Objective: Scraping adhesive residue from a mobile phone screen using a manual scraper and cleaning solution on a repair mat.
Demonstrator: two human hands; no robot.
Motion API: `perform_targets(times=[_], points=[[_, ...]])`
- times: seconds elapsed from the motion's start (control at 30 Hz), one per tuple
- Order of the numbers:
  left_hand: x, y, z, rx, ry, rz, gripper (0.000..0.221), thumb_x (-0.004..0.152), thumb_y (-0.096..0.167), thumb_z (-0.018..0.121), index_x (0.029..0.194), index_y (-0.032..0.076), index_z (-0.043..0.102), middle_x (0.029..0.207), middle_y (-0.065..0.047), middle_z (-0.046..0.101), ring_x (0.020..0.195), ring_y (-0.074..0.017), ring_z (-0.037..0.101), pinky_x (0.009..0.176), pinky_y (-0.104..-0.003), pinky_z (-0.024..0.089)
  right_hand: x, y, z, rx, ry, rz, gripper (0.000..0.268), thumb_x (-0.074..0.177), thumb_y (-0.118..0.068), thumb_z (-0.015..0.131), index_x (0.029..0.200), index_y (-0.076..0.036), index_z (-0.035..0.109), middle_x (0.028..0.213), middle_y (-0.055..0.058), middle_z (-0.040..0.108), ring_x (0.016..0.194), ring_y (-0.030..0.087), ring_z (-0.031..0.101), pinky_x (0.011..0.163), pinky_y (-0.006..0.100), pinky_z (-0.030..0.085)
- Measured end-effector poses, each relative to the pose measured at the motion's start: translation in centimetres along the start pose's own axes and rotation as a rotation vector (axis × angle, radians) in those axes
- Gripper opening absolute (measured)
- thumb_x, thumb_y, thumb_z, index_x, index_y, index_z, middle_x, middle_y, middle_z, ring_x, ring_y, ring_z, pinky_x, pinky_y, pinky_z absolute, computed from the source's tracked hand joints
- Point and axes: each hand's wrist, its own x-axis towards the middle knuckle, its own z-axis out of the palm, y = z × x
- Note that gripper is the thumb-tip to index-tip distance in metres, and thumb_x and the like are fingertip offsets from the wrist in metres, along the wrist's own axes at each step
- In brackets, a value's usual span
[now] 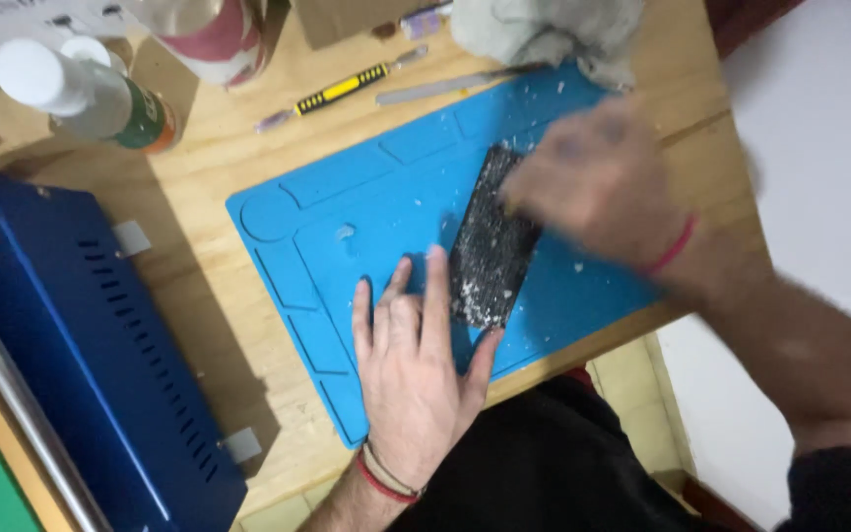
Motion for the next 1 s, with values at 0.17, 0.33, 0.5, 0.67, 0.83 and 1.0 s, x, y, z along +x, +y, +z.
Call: perform_targets(times=[0.17, 0.33, 0.5, 0.67, 0.83, 1.0], points=[[0.5, 0.2, -0.1, 0.03, -0.008, 0.022, 0.067, 0.104, 0.053, 0.064, 0.154, 0.008, 0.065, 0.114, -0.023, 0.063, 0.143, -0.041, 0.059, 0.128, -0.065, 0.034, -0.4, -0.4, -0.1, 0.139, 0.027, -0.128, 0.019, 0.116, -0.013, 0.067, 0.103, -0.023, 0.077, 0.101, -0.005, 0.076, 0.101, 0.02, 0.068, 0.092, 0.039, 0.046], [0.8, 0.3, -0.2, 0.048, -0.004, 0.036, 0.07, 0.102, 0.052, 0.066, 0.154, 0.006, 0.064, 0.11, -0.022, 0.061, 0.141, -0.041, 0.06, 0.129, -0.065, 0.035, 0.2, -0.3, 0.5, 0.005, 0.058, -0.059, 0.021, 0.11, -0.007, 0.068, 0.103, -0.024, 0.078, 0.096, 0.002, 0.073, 0.089, 0.026, 0.066, 0.078, 0.045, 0.046], [0.6, 0.4, 0.1, 0.029, 0.009, 0.032, 0.07, 0.1, 0.051, 0.071, 0.152, 0.005, 0.064, 0.111, -0.019, 0.064, 0.142, -0.0402, 0.06, 0.128, -0.067, 0.036, -1.4, 3.3, 1.5, -0.062, 0.094, 0.015, 0.028, 0.126, -0.021, 0.073, 0.102, -0.032, 0.084, 0.11, -0.016, 0.084, 0.107, 0.022, 0.061, 0.105, 0.04, 0.036], [0.5, 0.4, 0.2, 0.03, 0.005, 0.034, 0.07, 0.1, 0.051, 0.07, 0.152, 0.005, 0.064, 0.108, -0.017, 0.061, 0.142, -0.0408, 0.06, 0.128, -0.067, 0.035, -0.1, -1.1, 1.6, 0.26, 0.144, -0.101, 0.022, 0.115, -0.015, 0.066, 0.099, -0.027, 0.076, 0.096, -0.002, 0.066, 0.086, 0.022, 0.057, 0.077, 0.045, 0.043], [0.4, 0.5, 0.3, 0.028, 0.002, 0.03, 0.072, 0.098, 0.051, 0.074, 0.154, 0.007, 0.063, 0.111, -0.015, 0.061, 0.145, -0.0402, 0.059, 0.13, -0.066, 0.033, -1.3, 0.5, 1.7, -0.058, 0.05, 0.009, 0.024, 0.125, -0.04, 0.069, 0.104, -0.033, 0.078, 0.107, -0.015, 0.077, 0.114, 0.022, 0.062, 0.111, 0.043, 0.033], [0.3, 0.7, 0.4, 0.025, 0.003, 0.025, 0.071, 0.099, 0.053, 0.072, 0.153, 0.007, 0.064, 0.108, -0.016, 0.061, 0.144, -0.0432, 0.059, 0.129, -0.067, 0.033, 0.1, -1.2, 1.3, 0.396, 0.155, -0.072, 0.02, 0.114, -0.006, 0.057, 0.098, -0.013, 0.067, 0.095, 0.008, 0.061, 0.082, 0.023, 0.058, 0.066, 0.042, 0.048]])
